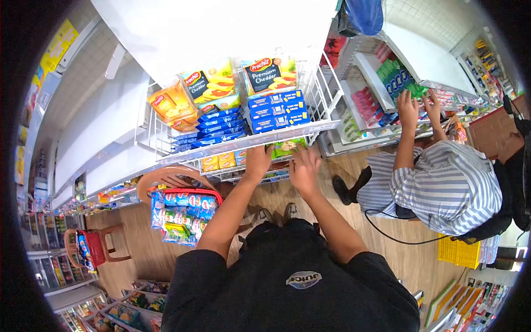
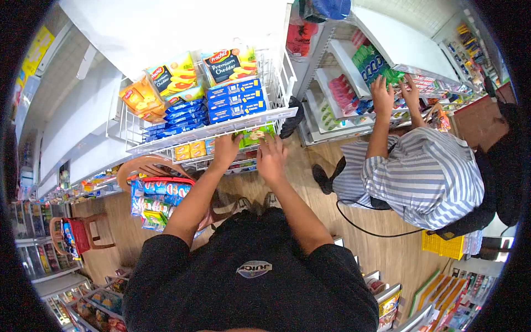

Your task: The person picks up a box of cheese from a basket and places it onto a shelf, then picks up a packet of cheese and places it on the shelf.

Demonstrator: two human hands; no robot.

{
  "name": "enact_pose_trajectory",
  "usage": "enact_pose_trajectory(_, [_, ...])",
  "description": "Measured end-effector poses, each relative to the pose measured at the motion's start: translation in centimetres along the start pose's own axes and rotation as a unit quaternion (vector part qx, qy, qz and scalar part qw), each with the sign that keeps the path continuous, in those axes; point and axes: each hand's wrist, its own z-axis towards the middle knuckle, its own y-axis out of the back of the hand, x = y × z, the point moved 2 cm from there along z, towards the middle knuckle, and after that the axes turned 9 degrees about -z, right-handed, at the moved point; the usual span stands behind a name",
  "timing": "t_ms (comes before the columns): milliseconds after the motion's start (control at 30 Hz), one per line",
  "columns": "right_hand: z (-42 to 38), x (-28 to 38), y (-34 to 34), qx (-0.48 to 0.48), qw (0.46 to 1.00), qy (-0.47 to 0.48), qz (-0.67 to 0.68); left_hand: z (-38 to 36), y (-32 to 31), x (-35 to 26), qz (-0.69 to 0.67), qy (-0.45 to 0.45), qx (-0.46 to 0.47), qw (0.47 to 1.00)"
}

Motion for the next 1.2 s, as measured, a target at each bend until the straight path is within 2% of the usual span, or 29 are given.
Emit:
enact_pose_trajectory(33, [0.1, -0.1, 0.0, 0.005, 1.000, 0.027, -0.006, 0.0, 0.4, -0.8, 0.042, -0.045, -0.016, 0.998])
enact_pose_trajectory(67, [0.0, -0.1, -0.1, 0.010, 0.998, 0.053, -0.012, 0.0, 0.7, -1.4, 0.044, -0.043, -0.017, 0.998])
enact_pose_trajectory(133, [0.2, -0.5, -0.4, 0.017, 0.998, 0.052, 0.000, 0.0, 1.2, -3.1, 0.084, -0.185, -0.006, 0.979])
enact_pose_trajectory(167, [0.2, -0.7, -0.5, 0.023, 0.998, 0.050, 0.009, -0.2, 1.0, -2.8, 0.094, -0.146, 0.048, 0.984])
enact_pose_trajectory(267, [0.1, -1.2, -0.7, 0.047, 0.997, 0.064, -0.010, -0.1, 0.9, -1.9, 0.075, -0.109, 0.075, 0.988])
enact_pose_trajectory(467, [-0.5, -1.4, -0.6, 0.079, 0.995, 0.058, 0.003, -0.1, 1.2, -2.1, 0.082, -0.160, 0.063, 0.982])
enact_pose_trajectory(700, [-1.0, -1.6, -0.6, 0.083, 0.995, 0.056, 0.018, -0.1, 1.8, -1.6, 0.059, -0.143, 0.095, 0.983])
enact_pose_trajectory(767, [-1.0, -1.7, -0.6, 0.093, 0.993, 0.063, 0.023, -0.1, 1.7, -1.4, 0.085, -0.061, 0.179, 0.978])
enact_pose_trajectory(800, [-0.9, -1.8, -0.6, 0.093, 0.993, 0.064, 0.024, -0.1, 1.7, -1.2, 0.086, -0.060, 0.178, 0.978])
enact_pose_trajectory(867, [-0.9, -1.8, -0.5, 0.096, 0.993, 0.068, 0.029, -0.3, 2.1, -1.6, 0.052, -0.149, 0.131, 0.979])
enact_pose_trajectory(967, [-0.7, -1.8, -0.1, 0.070, 0.994, 0.079, 0.023, -0.2, 2.4, -1.7, 0.038, -0.149, 0.130, 0.979])
enact_pose_trajectory(1200, [-0.9, -2.1, -0.5, 0.099, 0.992, 0.077, 0.025, -0.1, 2.9, -2.1, 0.037, -0.138, 0.147, 0.979])
